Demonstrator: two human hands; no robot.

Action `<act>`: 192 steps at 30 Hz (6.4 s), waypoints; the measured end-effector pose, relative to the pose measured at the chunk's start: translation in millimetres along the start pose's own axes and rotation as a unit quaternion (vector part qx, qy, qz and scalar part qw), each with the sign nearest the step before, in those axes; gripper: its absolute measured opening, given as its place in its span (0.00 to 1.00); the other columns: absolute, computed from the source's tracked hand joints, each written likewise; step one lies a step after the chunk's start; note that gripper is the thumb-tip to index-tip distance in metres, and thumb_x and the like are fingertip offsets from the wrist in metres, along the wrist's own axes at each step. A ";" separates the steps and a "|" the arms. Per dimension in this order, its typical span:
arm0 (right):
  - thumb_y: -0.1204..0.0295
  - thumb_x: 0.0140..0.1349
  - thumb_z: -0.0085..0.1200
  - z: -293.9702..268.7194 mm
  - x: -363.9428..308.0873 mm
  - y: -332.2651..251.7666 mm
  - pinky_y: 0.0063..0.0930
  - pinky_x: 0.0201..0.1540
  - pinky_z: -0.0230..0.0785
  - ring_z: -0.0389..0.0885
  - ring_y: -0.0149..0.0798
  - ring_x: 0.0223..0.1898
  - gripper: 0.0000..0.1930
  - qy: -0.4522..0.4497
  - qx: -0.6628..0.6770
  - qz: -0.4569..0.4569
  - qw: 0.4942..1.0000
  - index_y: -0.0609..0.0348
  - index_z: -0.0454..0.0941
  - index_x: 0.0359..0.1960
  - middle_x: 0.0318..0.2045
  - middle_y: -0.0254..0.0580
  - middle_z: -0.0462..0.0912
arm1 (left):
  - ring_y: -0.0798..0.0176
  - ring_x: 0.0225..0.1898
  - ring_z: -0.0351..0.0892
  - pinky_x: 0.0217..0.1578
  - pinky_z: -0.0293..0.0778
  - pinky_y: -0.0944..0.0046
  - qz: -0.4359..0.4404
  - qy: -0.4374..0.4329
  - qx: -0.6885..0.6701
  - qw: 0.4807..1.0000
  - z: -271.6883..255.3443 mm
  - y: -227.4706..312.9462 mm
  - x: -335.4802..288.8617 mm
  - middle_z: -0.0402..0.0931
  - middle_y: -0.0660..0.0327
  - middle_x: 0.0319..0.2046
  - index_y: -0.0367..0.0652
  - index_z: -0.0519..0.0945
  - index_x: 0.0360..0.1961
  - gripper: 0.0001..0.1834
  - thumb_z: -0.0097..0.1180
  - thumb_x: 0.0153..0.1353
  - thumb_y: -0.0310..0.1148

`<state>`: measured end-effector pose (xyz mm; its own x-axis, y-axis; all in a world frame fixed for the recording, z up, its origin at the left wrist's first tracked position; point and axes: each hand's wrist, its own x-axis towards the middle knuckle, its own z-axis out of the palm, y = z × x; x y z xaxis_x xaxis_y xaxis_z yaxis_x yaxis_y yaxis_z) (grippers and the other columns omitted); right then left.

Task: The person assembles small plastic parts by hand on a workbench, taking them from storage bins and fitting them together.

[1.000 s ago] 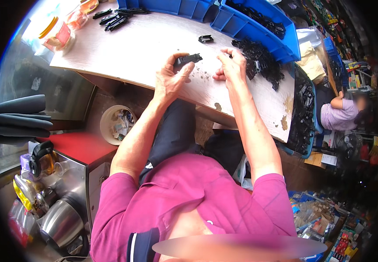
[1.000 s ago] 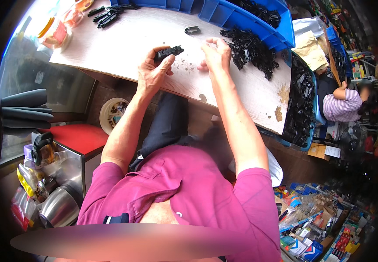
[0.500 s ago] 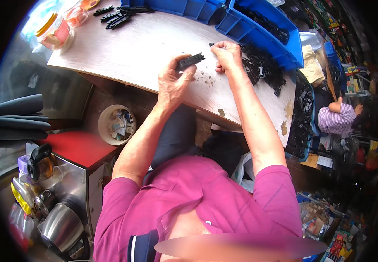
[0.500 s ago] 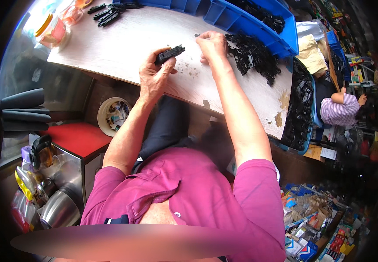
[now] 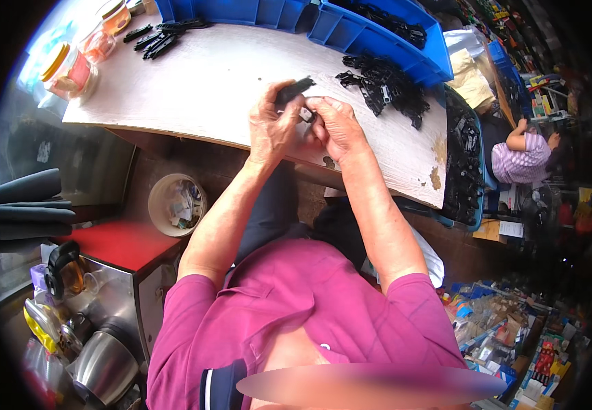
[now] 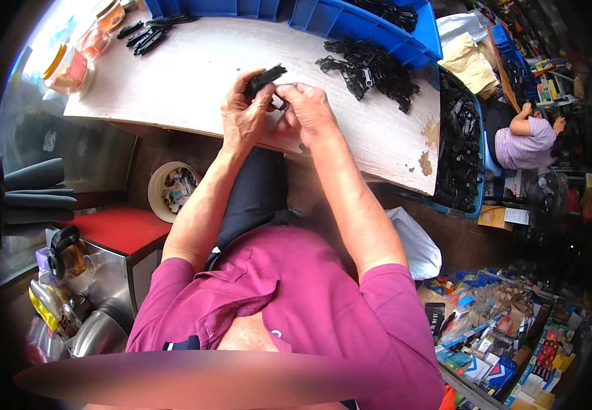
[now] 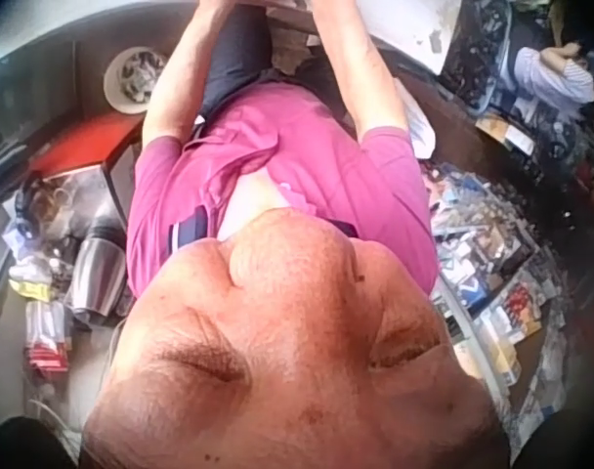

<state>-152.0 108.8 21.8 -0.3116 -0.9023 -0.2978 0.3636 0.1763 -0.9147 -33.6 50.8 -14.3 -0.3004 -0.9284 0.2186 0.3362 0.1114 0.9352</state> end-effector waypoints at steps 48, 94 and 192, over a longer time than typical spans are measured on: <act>0.69 0.60 0.55 -19.7 -43.4 6.7 0.24 0.10 0.61 0.57 0.25 0.08 0.10 0.076 0.106 -0.100 0.986 0.56 0.69 0.23 0.11 0.26 0.60 | 0.66 0.31 0.77 0.34 0.74 0.65 0.104 -0.189 0.246 0.945 10.1 15.8 -15.9 0.79 0.54 0.29 0.36 0.79 0.43 0.17 0.51 0.49 0.22; 0.57 0.60 0.51 -226.0 -120.8 -87.3 0.53 0.24 0.81 0.69 0.38 0.11 0.17 0.503 0.206 -0.208 0.813 0.62 0.71 0.32 0.07 0.35 0.58 | 0.77 0.28 0.69 0.30 0.68 0.74 -0.015 -0.176 0.081 0.981 31.2 1.9 -45.8 0.75 0.66 0.27 0.36 0.79 0.37 0.06 0.58 0.64 0.28; 0.68 0.60 0.61 -95.0 -54.5 -5.2 0.26 0.16 0.70 0.62 0.25 0.08 0.10 0.162 -0.058 -0.090 0.981 0.61 0.77 0.35 0.08 0.29 0.65 | 0.54 0.41 0.78 0.42 0.76 0.58 0.362 -0.295 0.352 0.811 62.9 -7.9 -7.7 0.78 0.57 0.38 0.40 0.76 0.42 0.14 0.57 0.52 0.24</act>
<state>-220.3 194.5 16.8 -0.6309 -0.7543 -0.1819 0.1806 0.0853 -0.9799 -90.0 79.3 -5.9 -0.6966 -0.2205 0.6827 0.0844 0.9198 0.3832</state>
